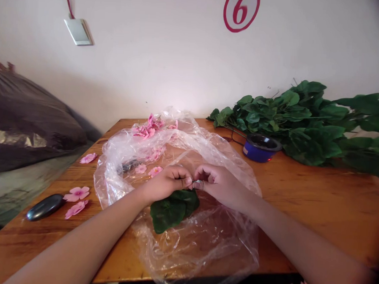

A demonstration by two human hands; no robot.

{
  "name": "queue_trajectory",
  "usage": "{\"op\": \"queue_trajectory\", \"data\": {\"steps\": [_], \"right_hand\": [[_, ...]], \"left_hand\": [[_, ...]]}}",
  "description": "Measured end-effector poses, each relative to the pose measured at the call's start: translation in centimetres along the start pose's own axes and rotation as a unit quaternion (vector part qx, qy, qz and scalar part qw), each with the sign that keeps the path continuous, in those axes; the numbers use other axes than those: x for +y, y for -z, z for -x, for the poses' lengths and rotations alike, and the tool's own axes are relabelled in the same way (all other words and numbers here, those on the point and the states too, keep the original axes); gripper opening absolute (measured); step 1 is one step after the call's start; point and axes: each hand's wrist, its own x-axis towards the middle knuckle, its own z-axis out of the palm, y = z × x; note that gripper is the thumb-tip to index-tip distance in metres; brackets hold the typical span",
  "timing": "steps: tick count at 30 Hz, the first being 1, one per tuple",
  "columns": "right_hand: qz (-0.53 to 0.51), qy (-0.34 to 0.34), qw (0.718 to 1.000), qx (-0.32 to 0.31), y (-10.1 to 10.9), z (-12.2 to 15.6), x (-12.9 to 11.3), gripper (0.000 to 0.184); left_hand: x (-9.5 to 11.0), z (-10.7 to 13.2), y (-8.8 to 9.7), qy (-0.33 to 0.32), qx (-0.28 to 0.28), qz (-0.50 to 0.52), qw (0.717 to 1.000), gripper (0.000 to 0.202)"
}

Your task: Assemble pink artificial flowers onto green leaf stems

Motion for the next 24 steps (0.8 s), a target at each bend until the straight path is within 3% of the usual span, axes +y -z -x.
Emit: {"op": "queue_trajectory", "data": {"steps": [14,18,24], "right_hand": [[-0.101,-0.066,0.993,-0.014,-0.1,-0.3,-0.2,0.011],[-0.14,-0.076,0.987,-0.034,-0.2,-0.2,-0.7,0.012],[-0.113,-0.067,0.991,-0.022,-0.1,-0.1,-0.8,0.013]], "left_hand": [[0.4,0.1,-0.3,-0.018,0.008,-0.033,0.999,0.021],[0.3,0.0,-0.5,-0.009,0.003,-0.008,1.0,0.023],[-0.5,-0.1,-0.4,0.007,0.017,0.07,0.997,0.016]]}}
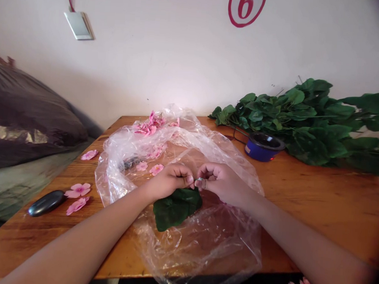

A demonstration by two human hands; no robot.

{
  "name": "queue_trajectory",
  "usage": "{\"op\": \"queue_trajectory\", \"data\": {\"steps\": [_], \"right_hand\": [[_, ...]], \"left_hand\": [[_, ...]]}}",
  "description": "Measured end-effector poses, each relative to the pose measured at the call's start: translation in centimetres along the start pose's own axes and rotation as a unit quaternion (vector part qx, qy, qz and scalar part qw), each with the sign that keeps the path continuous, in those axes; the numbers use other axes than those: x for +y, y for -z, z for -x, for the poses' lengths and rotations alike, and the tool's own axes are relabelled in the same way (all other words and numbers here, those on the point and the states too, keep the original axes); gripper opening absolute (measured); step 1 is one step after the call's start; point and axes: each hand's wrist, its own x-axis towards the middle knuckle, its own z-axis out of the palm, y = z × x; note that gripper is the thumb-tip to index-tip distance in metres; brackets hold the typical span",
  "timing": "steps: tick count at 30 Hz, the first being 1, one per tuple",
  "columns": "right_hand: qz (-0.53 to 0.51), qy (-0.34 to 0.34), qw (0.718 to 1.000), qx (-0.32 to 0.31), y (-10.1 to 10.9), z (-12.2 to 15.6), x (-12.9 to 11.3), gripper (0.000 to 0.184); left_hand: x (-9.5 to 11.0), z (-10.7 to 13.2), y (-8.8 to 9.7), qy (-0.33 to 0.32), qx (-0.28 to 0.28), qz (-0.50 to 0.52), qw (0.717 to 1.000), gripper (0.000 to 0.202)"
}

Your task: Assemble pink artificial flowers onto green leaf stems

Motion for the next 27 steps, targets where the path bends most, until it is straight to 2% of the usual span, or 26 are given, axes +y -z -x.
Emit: {"op": "queue_trajectory", "data": {"steps": [6,11,19,27], "right_hand": [[-0.006,-0.002,1.0,-0.002,0.02,-0.07,0.19,0.009],[-0.052,-0.001,0.999,-0.016,-0.04,-0.13,0.2,0.007],[-0.09,-0.002,0.995,-0.04,-0.05,-0.16,0.37,0.012],[-0.1,-0.005,0.994,-0.038,-0.14,-0.21,0.54,0.022]], "left_hand": [[0.27,-0.02,0.06,-0.006,-0.002,-0.007,1.0,0.009],[0.37,0.04,0.02,-0.006,0.002,-0.018,1.0,0.01],[0.01,0.07,-0.01,-0.022,-0.02,-0.035,0.999,0.016],[0.17,-0.03,-0.14,-0.029,-0.023,-0.045,0.998,0.017]]}}
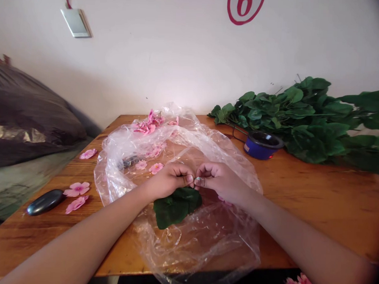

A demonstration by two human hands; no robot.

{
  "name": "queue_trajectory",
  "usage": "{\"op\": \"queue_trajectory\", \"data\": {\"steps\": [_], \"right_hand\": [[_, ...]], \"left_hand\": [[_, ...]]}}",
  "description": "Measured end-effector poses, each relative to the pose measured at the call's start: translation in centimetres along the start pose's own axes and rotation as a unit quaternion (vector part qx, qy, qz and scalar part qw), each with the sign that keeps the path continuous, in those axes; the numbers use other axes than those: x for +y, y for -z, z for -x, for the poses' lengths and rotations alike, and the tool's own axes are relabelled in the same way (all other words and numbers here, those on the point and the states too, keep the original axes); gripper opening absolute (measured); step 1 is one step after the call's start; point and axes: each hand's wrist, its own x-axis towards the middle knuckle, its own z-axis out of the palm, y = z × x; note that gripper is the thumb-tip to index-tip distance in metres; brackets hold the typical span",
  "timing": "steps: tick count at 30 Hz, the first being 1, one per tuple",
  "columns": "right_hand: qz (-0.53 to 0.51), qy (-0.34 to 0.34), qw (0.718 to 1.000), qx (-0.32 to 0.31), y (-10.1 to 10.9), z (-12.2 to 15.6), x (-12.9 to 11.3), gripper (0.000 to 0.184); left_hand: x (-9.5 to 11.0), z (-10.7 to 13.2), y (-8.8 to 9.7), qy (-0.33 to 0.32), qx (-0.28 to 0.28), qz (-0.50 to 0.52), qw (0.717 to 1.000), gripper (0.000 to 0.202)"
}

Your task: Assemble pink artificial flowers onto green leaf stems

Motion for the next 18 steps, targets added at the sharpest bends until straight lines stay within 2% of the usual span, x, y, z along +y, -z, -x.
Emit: {"op": "queue_trajectory", "data": {"steps": [11,14,18], "right_hand": [[-0.045,0.001,0.999,-0.016,0.0,-0.1,0.3,0.021],[-0.046,-0.001,0.999,-0.021,0.0,0.1,-0.1,0.017],[-0.016,-0.021,1.0,-0.011,-0.1,0.5,-1.2,0.013]], "left_hand": [[-0.2,0.1,-0.1,-0.014,-0.011,-0.005,1.0,0.016],[-0.3,0.1,-0.1,-0.008,-0.017,-0.022,1.0,0.016],[-0.4,0.0,-0.1,-0.005,-0.014,0.014,1.0,0.016]]}}
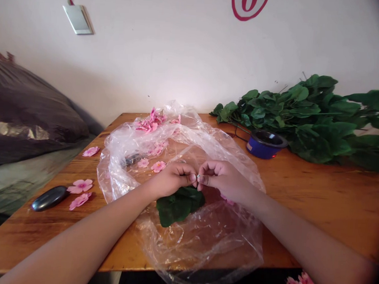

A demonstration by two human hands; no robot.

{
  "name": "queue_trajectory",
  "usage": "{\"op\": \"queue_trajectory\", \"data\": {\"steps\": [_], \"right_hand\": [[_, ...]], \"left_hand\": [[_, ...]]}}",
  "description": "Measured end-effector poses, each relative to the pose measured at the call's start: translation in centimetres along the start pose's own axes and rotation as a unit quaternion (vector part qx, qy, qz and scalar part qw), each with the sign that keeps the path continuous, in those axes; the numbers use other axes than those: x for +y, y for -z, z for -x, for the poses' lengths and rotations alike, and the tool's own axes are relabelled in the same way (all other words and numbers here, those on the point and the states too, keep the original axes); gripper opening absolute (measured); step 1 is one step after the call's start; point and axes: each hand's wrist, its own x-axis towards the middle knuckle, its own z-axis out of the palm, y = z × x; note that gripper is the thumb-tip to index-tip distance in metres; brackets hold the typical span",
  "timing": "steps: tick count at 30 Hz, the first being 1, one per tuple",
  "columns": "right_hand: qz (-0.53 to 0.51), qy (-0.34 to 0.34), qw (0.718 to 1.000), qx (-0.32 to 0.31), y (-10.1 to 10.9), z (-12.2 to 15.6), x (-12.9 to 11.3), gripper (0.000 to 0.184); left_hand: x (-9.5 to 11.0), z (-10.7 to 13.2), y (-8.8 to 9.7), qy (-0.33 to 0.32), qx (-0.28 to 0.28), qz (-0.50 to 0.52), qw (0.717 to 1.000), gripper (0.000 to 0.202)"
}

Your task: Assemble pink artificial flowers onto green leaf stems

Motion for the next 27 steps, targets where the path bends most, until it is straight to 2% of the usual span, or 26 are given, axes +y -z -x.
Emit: {"op": "queue_trajectory", "data": {"steps": [5,12,20,27], "right_hand": [[0.007,-0.018,1.0,0.019,-0.1,0.1,-0.6,0.02],[0.031,0.001,1.0,0.006,0.1,-0.1,0.5,0.018],[0.036,0.002,0.999,-0.004,0.4,-0.5,1.3,0.021],[0.038,-0.011,0.999,-0.001,0.3,-0.2,1.0,0.02]], "left_hand": [[0.2,-0.1,0.0,0.012,0.013,0.053,0.998,0.017],[0.5,-0.1,-0.1,0.01,0.033,0.072,0.997,0.018],[0.7,-0.1,-0.2,0.003,0.023,0.019,1.0,0.021],[0.4,-0.1,-0.2,0.0,0.034,-0.012,0.999,0.025]]}}
